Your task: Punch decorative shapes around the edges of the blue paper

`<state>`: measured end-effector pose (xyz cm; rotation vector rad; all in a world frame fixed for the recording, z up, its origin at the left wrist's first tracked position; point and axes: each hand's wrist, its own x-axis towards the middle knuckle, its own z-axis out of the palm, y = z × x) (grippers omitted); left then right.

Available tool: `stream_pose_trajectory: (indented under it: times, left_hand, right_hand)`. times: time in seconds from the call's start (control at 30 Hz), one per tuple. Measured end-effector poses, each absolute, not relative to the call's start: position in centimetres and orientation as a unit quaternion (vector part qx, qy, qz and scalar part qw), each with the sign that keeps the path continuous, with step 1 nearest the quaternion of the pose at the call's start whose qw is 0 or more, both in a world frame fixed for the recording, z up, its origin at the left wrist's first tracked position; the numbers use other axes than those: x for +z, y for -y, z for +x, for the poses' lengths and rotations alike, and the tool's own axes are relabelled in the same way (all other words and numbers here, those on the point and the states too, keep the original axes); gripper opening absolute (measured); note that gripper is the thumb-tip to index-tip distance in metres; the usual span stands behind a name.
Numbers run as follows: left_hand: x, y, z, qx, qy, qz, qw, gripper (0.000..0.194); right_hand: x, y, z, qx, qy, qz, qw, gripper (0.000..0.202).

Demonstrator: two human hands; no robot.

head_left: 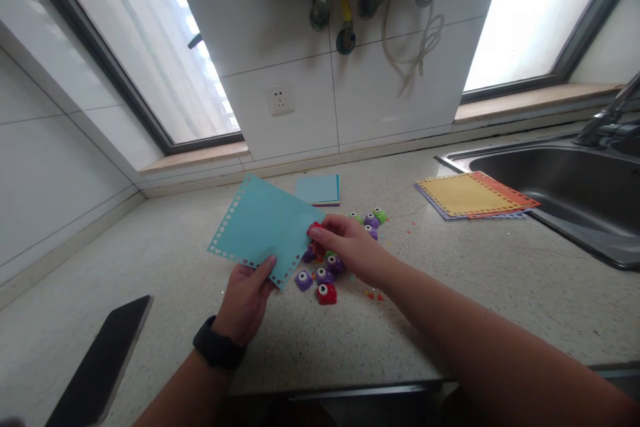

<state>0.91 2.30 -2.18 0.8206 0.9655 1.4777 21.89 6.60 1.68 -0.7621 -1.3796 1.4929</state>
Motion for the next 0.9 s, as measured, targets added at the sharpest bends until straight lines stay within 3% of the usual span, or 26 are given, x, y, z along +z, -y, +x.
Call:
stream_pose_trajectory:
  times: [0.47, 0.9]
  left_hand:
    - [-2.5, -2.2, 0.9, 0.609, -0.411, 0.399, 0.549, 0.027]
    - [-2.6, -2.2, 0.9, 0.602, -0.417, 0.405, 0.547, 0.029]
  right_hand:
    - [0.5, -6.1, 20.9, 0.731, 0.457, -0.325, 0.389, 0.037]
    - [0.4, -5.9, 20.3, 0.745, 0.456, -0.309, 0.377, 0.034]
